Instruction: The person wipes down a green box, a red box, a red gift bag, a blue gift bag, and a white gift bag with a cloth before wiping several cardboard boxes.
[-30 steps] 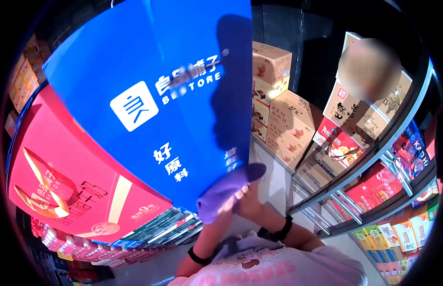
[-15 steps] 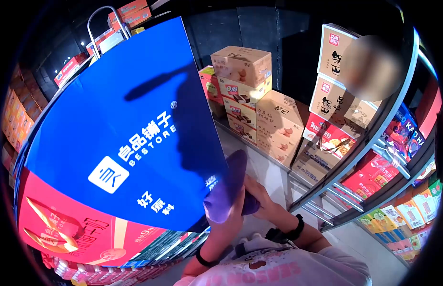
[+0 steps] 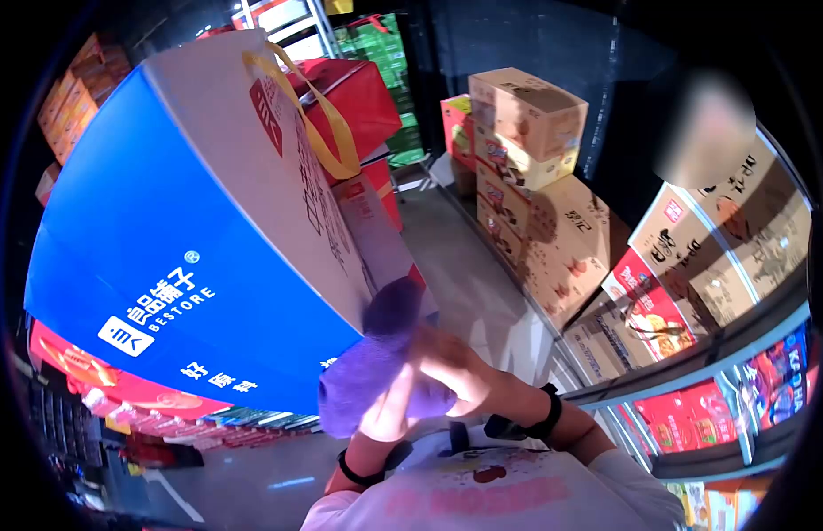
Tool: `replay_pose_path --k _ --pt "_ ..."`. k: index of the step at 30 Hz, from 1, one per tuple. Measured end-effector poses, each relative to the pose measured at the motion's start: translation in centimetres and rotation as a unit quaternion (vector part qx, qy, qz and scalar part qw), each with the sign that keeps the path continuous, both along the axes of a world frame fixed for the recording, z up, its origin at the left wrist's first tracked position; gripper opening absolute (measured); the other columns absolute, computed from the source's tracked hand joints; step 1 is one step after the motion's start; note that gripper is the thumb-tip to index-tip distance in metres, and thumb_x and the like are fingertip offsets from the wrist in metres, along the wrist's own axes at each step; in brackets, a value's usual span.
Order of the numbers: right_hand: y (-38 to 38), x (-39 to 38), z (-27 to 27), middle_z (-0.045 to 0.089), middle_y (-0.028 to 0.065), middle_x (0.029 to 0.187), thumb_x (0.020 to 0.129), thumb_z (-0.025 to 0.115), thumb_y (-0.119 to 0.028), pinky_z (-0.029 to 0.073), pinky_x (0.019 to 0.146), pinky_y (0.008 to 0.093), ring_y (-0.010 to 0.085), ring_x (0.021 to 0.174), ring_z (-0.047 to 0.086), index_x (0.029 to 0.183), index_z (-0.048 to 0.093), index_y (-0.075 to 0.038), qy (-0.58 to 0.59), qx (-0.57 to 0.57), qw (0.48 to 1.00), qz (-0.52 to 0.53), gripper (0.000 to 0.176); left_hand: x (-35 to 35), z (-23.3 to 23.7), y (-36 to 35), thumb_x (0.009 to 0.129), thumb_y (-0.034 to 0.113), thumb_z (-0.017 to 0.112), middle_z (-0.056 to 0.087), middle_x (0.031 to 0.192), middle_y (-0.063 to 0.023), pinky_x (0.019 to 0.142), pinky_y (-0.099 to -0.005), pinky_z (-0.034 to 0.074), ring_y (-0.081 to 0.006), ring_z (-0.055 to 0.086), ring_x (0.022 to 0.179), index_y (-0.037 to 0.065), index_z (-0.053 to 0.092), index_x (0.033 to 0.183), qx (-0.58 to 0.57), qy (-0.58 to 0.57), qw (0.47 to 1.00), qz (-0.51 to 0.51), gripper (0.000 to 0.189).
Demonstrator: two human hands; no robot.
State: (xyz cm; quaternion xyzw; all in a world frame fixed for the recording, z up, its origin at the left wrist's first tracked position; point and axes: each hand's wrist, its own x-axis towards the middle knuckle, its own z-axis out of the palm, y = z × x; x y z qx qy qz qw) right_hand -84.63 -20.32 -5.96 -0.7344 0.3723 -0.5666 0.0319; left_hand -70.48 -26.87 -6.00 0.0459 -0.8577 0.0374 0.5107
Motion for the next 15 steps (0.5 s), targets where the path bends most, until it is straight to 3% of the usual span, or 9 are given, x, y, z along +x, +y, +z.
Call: replay_pose_path --k 1,3,4,5,7,8,9,11,15 --pt "0.0 -0.4 0.4 0.035 0.0269 0.132 0.071 0.065 -0.005 0.032 0.101 0.0451 0.0429 0.125 0.032 0.126 0.037 0.007 0.002 -0.001 1.000 0.020 0.063 0.0 -0.6 0.5 0.083 0.038 0.057 0.057 0.105 -0.0252 0.080 -0.0437 0.046 -0.0406 0.058 0.092 -0.004 0.050 0.116 0.025 0.017 0.999 0.034 0.053" --pt "-0.5 -1.0 -0.8 0.036 0.0269 0.131 0.070 0.064 -0.002 0.033 0.100 0.0436 0.0417 0.123 0.036 0.125 0.038 0.006 -0.032 0.030 0.997 0.067 0.061 -1.1 -1.9 0.4 0.081 0.036 0.060 0.057 0.104 -0.0241 0.080 -0.0427 0.046 -0.0397 0.058 0.092 -0.004 0.052 0.113 -0.022 0.055 0.996 0.073 0.051" --pt "-0.8 -1.5 -1.7 0.038 0.0256 0.130 0.070 0.064 -0.002 0.033 0.100 0.0424 0.0402 0.123 0.037 0.125 0.039 0.005 -0.062 0.046 0.993 0.091 0.060 -1.7 -2.3 0.3 0.080 0.031 0.062 0.057 0.106 -0.0221 0.084 -0.0418 0.045 -0.0378 0.058 0.095 -0.004 0.054 0.112 -0.035 0.040 0.997 0.064 0.048" --pt "-1.0 -1.9 -2.6 0.040 0.0243 0.130 0.070 0.064 -0.002 0.033 0.101 0.0412 0.0386 0.123 0.038 0.125 0.039 0.004 -0.093 0.065 0.987 0.117 0.060 -0.9 -3.2 0.9 0.074 0.020 0.067 0.056 0.109 -0.0202 0.088 -0.0405 0.043 -0.0366 0.057 0.098 0.000 0.055 0.114 -0.001 -0.066 0.993 0.099 0.047" --pt "-1.5 -2.4 -4.3 0.041 0.0225 0.130 0.071 0.062 -0.001 0.031 0.102 0.0387 0.0373 0.123 0.038 0.125 0.040 0.003 -0.098 0.116 0.978 0.143 0.058 -0.1 -3.6 2.0 0.064 0.008 0.068 0.055 0.112 -0.0195 0.090 -0.0415 0.041 -0.0372 0.055 0.102 0.005 0.055 0.117 0.075 -0.174 0.973 0.128 0.055" --pt "-1.6 -2.1 -4.7 0.040 0.0227 0.131 0.071 0.061 -0.001 0.031 0.102 0.0386 0.0374 0.123 0.037 0.125 0.040 0.003 -0.092 0.097 0.982 0.132 0.058 0.2 -4.0 2.2 0.053 0.001 0.066 0.056 0.112 -0.0191 0.091 -0.0426 0.040 -0.0373 0.054 0.103 0.009 0.056 0.118 0.089 -0.166 0.972 0.138 0.066" --pt "-1.8 -1.9 -4.7 0.039 0.0228 0.131 0.071 0.061 -0.001 0.031 0.102 0.0386 0.0375 0.124 0.037 0.125 0.040 0.003 -0.088 0.077 0.986 0.120 0.058 0.3 -3.2 2.1 0.053 0.001 0.066 0.056 0.112 -0.0191 0.091 -0.0426 0.040 -0.0373 0.054 0.103 0.009 0.056 0.118 0.089 -0.165 0.970 0.156 0.066" --pt "-2.2 -2.0 -3.8 0.036 0.0233 0.133 0.071 0.062 -0.003 0.029 0.103 0.0400 0.0383 0.126 0.033 0.125 0.041 0.003 -0.082 0.070 0.984 0.143 0.058 0.7 -1.0 1.9 0.059 0.013 0.062 0.059 0.105 -0.0109 0.069 -0.0404 0.046 -0.0293 0.060 0.084 0.014 0.061 0.112 0.048 -0.192 0.970 0.142 0.053" --pt "-3.5 -3.0 0.8 0.031 0.0232 0.137 0.070 0.065 -0.009 0.027 0.104 0.0460 0.0407 0.129 0.025 0.126 0.041 0.002 -0.006 0.015 0.991 0.134 0.061 -0.5 3.6 2.4 0.057 0.012 0.062 0.059 0.107 -0.0120 0.071 -0.0423 0.045 -0.0307 0.059 0.087 0.015 0.058 0.115 0.034 -0.111 0.978 0.175 0.058"
